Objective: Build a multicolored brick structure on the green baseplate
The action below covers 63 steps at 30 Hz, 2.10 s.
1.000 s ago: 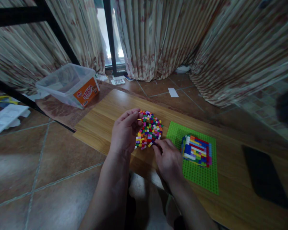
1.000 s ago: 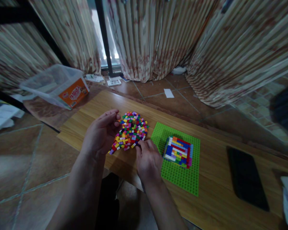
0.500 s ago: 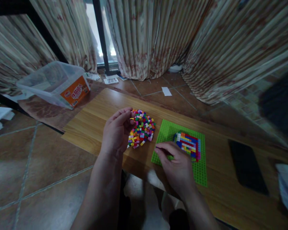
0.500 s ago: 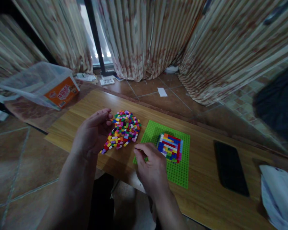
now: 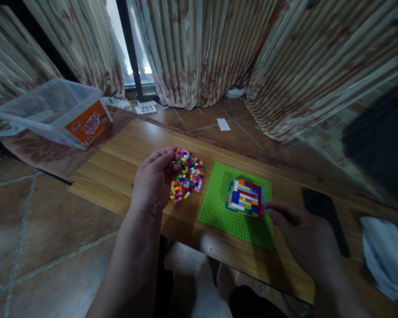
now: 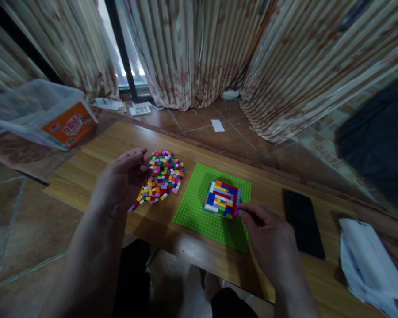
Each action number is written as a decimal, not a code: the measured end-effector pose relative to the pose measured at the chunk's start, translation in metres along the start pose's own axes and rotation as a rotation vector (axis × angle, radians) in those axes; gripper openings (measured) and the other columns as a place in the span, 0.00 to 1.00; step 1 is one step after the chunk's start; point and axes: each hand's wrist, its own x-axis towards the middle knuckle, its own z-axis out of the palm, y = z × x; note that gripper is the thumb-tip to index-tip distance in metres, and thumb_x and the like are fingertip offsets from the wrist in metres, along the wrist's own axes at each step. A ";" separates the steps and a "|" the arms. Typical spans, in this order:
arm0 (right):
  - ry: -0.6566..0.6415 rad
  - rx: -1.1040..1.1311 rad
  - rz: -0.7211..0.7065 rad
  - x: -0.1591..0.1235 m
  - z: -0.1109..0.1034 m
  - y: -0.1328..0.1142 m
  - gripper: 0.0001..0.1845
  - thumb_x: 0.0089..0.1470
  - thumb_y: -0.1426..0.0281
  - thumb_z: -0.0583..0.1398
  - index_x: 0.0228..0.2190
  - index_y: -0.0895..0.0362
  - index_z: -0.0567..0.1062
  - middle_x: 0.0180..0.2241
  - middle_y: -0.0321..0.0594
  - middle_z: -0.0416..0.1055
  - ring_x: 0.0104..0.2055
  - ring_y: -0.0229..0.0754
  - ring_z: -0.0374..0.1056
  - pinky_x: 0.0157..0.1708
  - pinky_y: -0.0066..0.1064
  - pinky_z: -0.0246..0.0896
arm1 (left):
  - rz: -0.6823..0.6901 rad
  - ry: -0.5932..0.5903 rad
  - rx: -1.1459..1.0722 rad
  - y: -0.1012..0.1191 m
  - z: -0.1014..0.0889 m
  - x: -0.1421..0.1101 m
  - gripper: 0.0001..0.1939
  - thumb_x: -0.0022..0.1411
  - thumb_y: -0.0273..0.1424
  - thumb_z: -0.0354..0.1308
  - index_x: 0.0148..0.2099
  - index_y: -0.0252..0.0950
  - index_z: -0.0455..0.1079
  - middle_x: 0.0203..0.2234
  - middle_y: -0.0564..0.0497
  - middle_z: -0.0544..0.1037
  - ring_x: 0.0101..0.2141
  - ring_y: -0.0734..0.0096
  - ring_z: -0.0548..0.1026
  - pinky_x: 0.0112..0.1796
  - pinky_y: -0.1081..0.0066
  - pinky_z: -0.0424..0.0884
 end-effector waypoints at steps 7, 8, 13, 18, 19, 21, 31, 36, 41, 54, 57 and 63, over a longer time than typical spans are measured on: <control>-0.025 -0.064 -0.113 -0.001 0.009 0.002 0.15 0.55 0.56 0.57 0.33 0.51 0.80 0.36 0.39 0.79 0.37 0.46 0.75 0.37 0.36 0.67 | -0.004 0.005 0.002 0.000 0.001 0.001 0.05 0.50 0.22 0.63 0.33 0.30 0.73 0.22 0.54 0.74 0.19 0.83 0.68 0.24 0.81 0.68; -0.029 -0.065 -0.126 -0.001 0.009 0.002 0.15 0.56 0.56 0.57 0.33 0.51 0.79 0.36 0.40 0.79 0.37 0.46 0.75 0.37 0.36 0.67 | -0.003 0.004 0.000 0.000 0.001 0.001 0.05 0.50 0.22 0.63 0.33 0.30 0.73 0.22 0.54 0.74 0.20 0.83 0.68 0.24 0.81 0.67; -0.033 -0.087 -0.198 -0.001 0.011 0.000 0.15 0.57 0.58 0.56 0.31 0.52 0.78 0.35 0.40 0.78 0.36 0.45 0.74 0.37 0.35 0.67 | 0.002 -0.007 -0.002 -0.001 0.001 0.001 0.04 0.50 0.22 0.62 0.32 0.30 0.73 0.22 0.54 0.73 0.20 0.83 0.68 0.24 0.82 0.67; 0.013 -0.157 -0.251 -0.002 0.016 -0.001 0.16 0.59 0.59 0.54 0.31 0.53 0.77 0.34 0.42 0.78 0.35 0.45 0.74 0.36 0.35 0.67 | 0.002 -0.009 -0.011 -0.001 0.001 0.001 0.04 0.50 0.22 0.63 0.32 0.30 0.73 0.22 0.54 0.73 0.20 0.84 0.68 0.24 0.82 0.66; 0.022 -0.173 -0.258 -0.002 0.016 -0.002 0.17 0.59 0.59 0.53 0.31 0.54 0.77 0.34 0.42 0.78 0.35 0.45 0.74 0.36 0.35 0.66 | 0.000 -0.010 -0.013 -0.001 0.001 0.001 0.05 0.50 0.21 0.63 0.32 0.30 0.73 0.22 0.54 0.73 0.20 0.84 0.68 0.24 0.82 0.66; 0.034 -0.205 -0.272 -0.002 0.017 -0.002 0.17 0.59 0.59 0.52 0.30 0.54 0.77 0.34 0.42 0.78 0.34 0.45 0.74 0.35 0.35 0.66 | -0.005 -0.013 -0.015 -0.001 0.001 0.001 0.05 0.50 0.21 0.62 0.32 0.30 0.73 0.22 0.54 0.74 0.20 0.84 0.68 0.23 0.83 0.66; 0.126 -0.406 -0.288 -0.008 0.024 -0.011 0.19 0.61 0.63 0.49 0.30 0.56 0.77 0.31 0.45 0.77 0.28 0.44 0.72 0.27 0.34 0.61 | -0.016 -0.020 -0.010 -0.002 0.001 0.001 0.04 0.50 0.22 0.63 0.32 0.31 0.73 0.23 0.54 0.74 0.20 0.84 0.68 0.24 0.82 0.67; 0.152 -0.430 -0.279 -0.012 0.025 -0.018 0.19 0.59 0.64 0.50 0.31 0.57 0.78 0.31 0.47 0.77 0.28 0.45 0.72 0.26 0.34 0.61 | -0.012 -0.022 -0.008 -0.002 0.001 0.000 0.05 0.51 0.23 0.64 0.32 0.31 0.72 0.23 0.54 0.74 0.20 0.84 0.68 0.24 0.82 0.68; 0.163 -0.409 -0.228 -0.013 0.025 -0.020 0.18 0.57 0.64 0.52 0.32 0.58 0.79 0.33 0.47 0.77 0.31 0.47 0.74 0.29 0.35 0.62 | -0.013 -0.025 -0.013 -0.002 0.000 0.000 0.04 0.51 0.23 0.63 0.33 0.30 0.73 0.23 0.54 0.74 0.20 0.84 0.69 0.23 0.82 0.67; 0.031 -0.125 -0.086 -0.005 0.017 -0.007 0.16 0.52 0.59 0.55 0.33 0.53 0.79 0.34 0.42 0.78 0.31 0.45 0.74 0.31 0.35 0.66 | -0.010 -0.011 -0.008 0.000 0.002 -0.001 0.04 0.51 0.22 0.63 0.32 0.31 0.72 0.22 0.54 0.73 0.20 0.84 0.68 0.23 0.83 0.67; 0.001 -0.068 -0.032 -0.003 0.014 -0.004 0.16 0.50 0.57 0.57 0.32 0.53 0.80 0.33 0.41 0.79 0.32 0.46 0.74 0.32 0.36 0.67 | -0.006 -0.009 -0.019 -0.001 0.002 0.000 0.04 0.50 0.22 0.63 0.32 0.30 0.73 0.22 0.54 0.73 0.19 0.84 0.68 0.23 0.83 0.66; -0.027 -0.011 0.038 -0.002 0.011 -0.004 0.17 0.49 0.55 0.59 0.32 0.52 0.80 0.35 0.40 0.79 0.35 0.47 0.75 0.36 0.37 0.68 | -0.009 -0.029 -0.012 -0.003 0.001 0.001 0.05 0.51 0.23 0.63 0.33 0.30 0.72 0.23 0.54 0.74 0.20 0.84 0.68 0.24 0.82 0.68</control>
